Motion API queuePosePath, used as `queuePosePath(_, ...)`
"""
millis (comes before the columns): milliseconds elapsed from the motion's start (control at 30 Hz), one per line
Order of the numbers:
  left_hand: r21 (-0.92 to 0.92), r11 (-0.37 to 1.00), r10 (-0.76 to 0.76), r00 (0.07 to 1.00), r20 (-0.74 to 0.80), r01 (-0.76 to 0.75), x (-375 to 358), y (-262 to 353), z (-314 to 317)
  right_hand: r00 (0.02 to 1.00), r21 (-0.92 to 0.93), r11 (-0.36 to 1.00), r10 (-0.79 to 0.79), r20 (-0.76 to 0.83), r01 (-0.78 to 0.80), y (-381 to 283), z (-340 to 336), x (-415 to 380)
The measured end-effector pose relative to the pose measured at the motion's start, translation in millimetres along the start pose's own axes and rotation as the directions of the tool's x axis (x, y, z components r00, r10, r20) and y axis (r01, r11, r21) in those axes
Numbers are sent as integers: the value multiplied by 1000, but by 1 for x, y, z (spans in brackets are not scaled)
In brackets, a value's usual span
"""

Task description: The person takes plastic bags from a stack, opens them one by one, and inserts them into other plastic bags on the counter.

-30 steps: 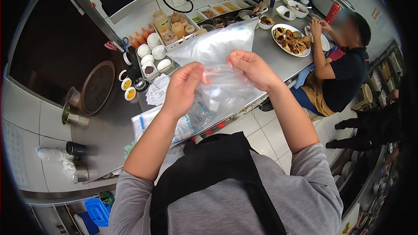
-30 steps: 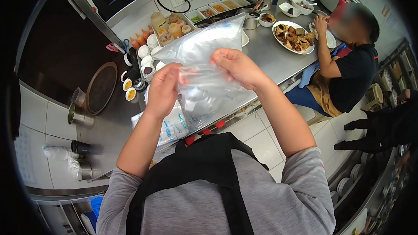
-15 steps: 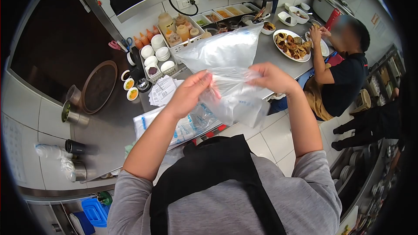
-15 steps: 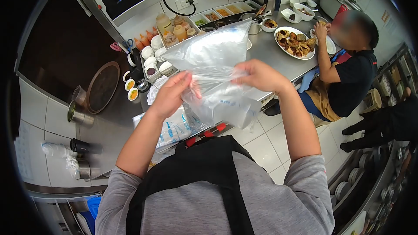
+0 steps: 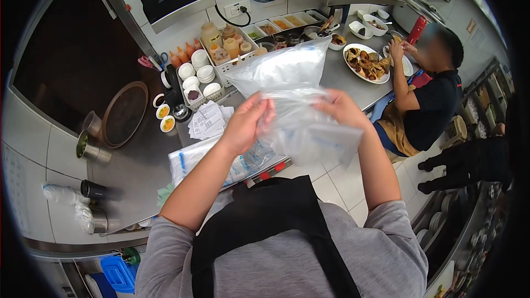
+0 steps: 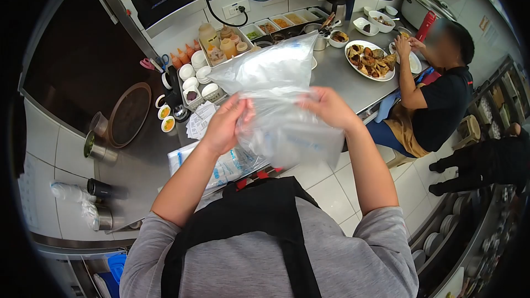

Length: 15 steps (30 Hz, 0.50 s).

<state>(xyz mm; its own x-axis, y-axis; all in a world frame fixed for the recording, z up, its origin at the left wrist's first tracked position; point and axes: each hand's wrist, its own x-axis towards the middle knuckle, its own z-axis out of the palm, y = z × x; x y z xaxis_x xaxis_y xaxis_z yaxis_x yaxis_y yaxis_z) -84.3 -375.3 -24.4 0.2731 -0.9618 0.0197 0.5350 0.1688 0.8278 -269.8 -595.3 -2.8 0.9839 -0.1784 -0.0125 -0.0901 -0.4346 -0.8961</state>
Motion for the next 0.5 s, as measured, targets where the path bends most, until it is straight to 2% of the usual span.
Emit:
queuePosePath(33,-2,1000,0,1000,1,0,-1,-1,11,986,303,950,-18,-169,69,12,-1,5)
queuePosePath(67,333,942,28,999,22,-34,-1,-1,24,944,560,808,17,-331,182,22,-3,7)
queuePosePath(100,628,775,49,998,51,-70,-3,4,38,944,558,810,17,-330,181,17,-3,5)
queuePosePath(133,874,484,41,999,29,-45,-9,15,53,935,569,798,18,-355,200,7,-4,1)
queuePosePath(167,873,486,46,999,28,-47,-7,15,49,926,578,786,19,-377,219,-2,-5,-1)
queuePosePath(200,916,401,30,999,-37,22,-1,15,41,980,732,654,-88,-177,191,-2,-12,-10)
queuePosePath(233,946,311,21,995,-103,91,3,12,33,981,729,658,-92,-171,189,-10,-9,-16)
queuePosePath(267,945,314,29,994,-103,89,5,6,23,983,735,656,-156,-95,175,-22,-2,-25)
queuePosePath(333,843,535,356,920,-162,-58,8,0,13,965,695,700,-261,33,165,-33,4,-35)
queuePosePath(367,841,538,362,917,-166,-60,9,-4,8,964,691,705,-261,41,162,-33,5,-34)
queuePosePath(400,585,802,281,940,-195,-119,7,-4,11,996,514,853,-86,-34,91,-29,7,-31)
queuePosePath(433,248,958,195,962,-189,-146,5,-4,13,987,322,946,71,-146,-21,-22,10,-27)
queuePosePath(467,142,986,97,993,-72,-86,0,-3,13,965,322,946,53,-259,35,8,8,-20)
queuePosePath(500,138,986,98,993,-72,-88,-4,-5,18,965,319,947,54,-257,32,25,10,-17)
